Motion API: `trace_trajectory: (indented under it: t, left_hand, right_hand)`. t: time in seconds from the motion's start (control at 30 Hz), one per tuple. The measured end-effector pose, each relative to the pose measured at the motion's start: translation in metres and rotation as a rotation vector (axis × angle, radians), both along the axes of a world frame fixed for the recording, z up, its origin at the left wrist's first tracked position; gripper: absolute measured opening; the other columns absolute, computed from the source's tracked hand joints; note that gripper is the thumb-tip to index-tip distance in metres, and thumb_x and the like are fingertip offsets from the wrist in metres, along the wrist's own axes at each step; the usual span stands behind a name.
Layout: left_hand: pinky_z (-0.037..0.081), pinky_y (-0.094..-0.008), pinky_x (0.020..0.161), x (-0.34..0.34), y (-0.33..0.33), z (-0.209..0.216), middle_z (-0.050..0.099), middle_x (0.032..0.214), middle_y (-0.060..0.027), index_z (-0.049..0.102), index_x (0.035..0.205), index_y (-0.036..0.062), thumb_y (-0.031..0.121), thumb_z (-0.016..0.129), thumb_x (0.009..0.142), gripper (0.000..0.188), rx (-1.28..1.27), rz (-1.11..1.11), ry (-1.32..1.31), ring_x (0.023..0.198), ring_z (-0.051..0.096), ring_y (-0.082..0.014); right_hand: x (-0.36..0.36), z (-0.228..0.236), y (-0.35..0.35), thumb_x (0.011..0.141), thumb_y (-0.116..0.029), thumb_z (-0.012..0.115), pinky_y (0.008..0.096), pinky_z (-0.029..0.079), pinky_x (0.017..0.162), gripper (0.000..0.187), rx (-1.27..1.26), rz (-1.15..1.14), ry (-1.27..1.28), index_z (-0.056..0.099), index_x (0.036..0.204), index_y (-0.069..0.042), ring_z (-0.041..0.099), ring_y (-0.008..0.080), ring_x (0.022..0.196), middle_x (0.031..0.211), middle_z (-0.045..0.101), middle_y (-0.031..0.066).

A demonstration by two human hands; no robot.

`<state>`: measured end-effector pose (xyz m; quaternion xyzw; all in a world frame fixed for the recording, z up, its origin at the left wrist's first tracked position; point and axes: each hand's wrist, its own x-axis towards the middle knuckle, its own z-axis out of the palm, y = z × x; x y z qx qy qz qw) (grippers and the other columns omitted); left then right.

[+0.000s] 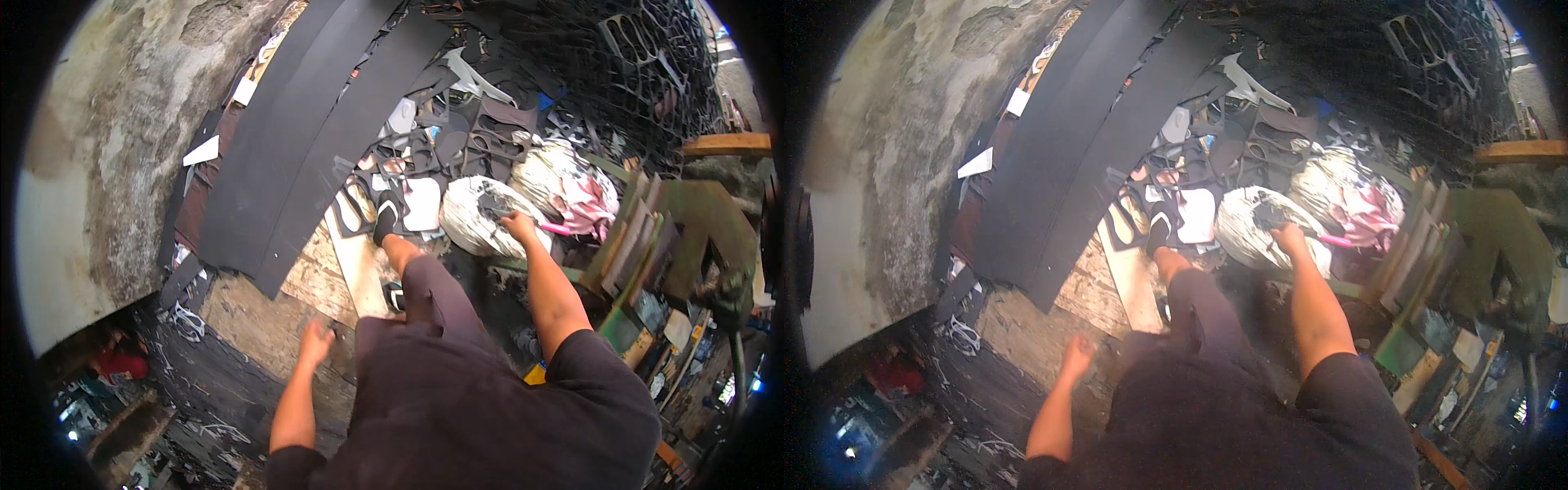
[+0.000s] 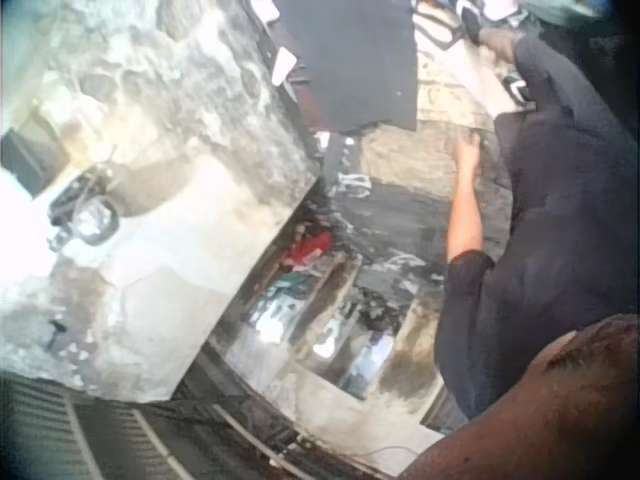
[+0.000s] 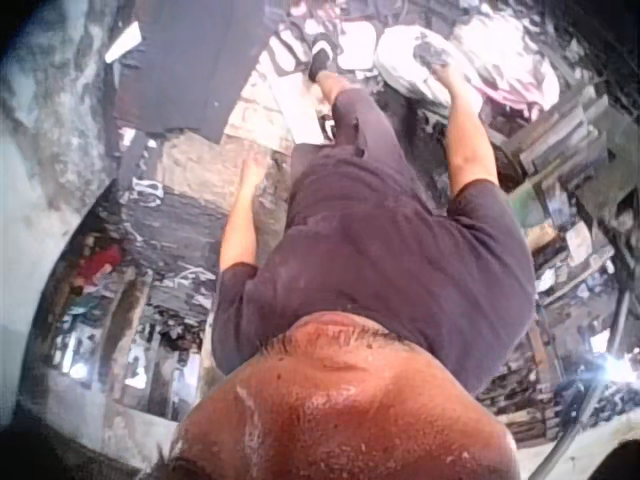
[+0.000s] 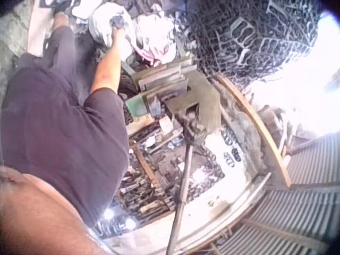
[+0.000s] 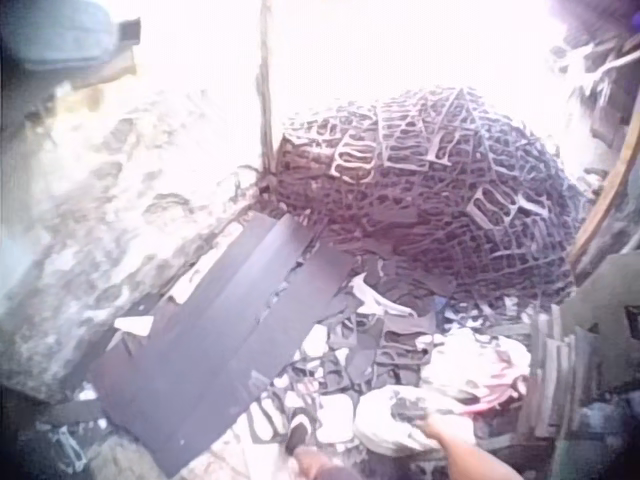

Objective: The person uses a hydraulic press to cut rubber soles from a sheet of rubber material. They repeatedly position the sole template under the press, activate the press to cut the shape, and remove the cut sole. The process is repeated multiple times.

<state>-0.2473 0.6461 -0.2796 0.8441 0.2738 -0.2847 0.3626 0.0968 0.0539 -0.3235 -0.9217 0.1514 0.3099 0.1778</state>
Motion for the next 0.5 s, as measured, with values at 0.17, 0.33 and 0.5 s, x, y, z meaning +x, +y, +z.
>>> trace_trajectory:
  t: [0.17, 0.33, 0.5]
  left_hand:
    - [0.051, -0.0475, 0.100, 0.025, 0.029, 0.046, 0.064, 0.127, -0.0238, 0.055, 0.137, 0.0013, 0.027, 0.077, 0.089, 0.059, 0.004, -0.191, 0.362, 0.116, 0.064, -0.0393]
    - [0.052, -0.0452, 0.097, 0.098, 0.086, 0.023, 0.064, 0.129, -0.0198, 0.057, 0.137, 0.0035, 0.032, 0.072, 0.096, 0.052, 0.050, -0.161, 0.741, 0.115, 0.064, -0.0321]
    - [0.053, -0.0401, 0.092, 0.064, 0.097, -0.012, 0.068, 0.104, -0.0133, 0.060, 0.130, 0.0012, 0.024, 0.079, 0.090, 0.050, 0.130, 0.233, 0.599, 0.098, 0.066, -0.0255]
  right_hand:
    - [0.157, -0.131, 0.153, 0.089, -0.042, 0.072, 0.0445, 0.051, 0.100, 0.046, 0.273, 0.003, 0.028, 0.073, 0.116, -0.005, 0.068, 0.0382, 0.114, 0.116, 0.073, 0.0212]
    - [0.291, -0.311, 0.282, 0.087, -0.040, 0.073, 0.0443, 0.054, 0.097, 0.050, 0.323, 0.038, 0.073, 0.071, 0.119, -0.002, 0.069, 0.0370, 0.113, 0.116, 0.073, 0.0233]
    - [0.378, -0.452, 0.373, 0.085, -0.044, 0.078, 0.0449, 0.045, 0.111, 0.088, 0.450, -0.329, -0.059, 0.045, 0.144, 0.012, 0.056, 0.0455, 0.132, 0.139, 0.057, 0.0352]
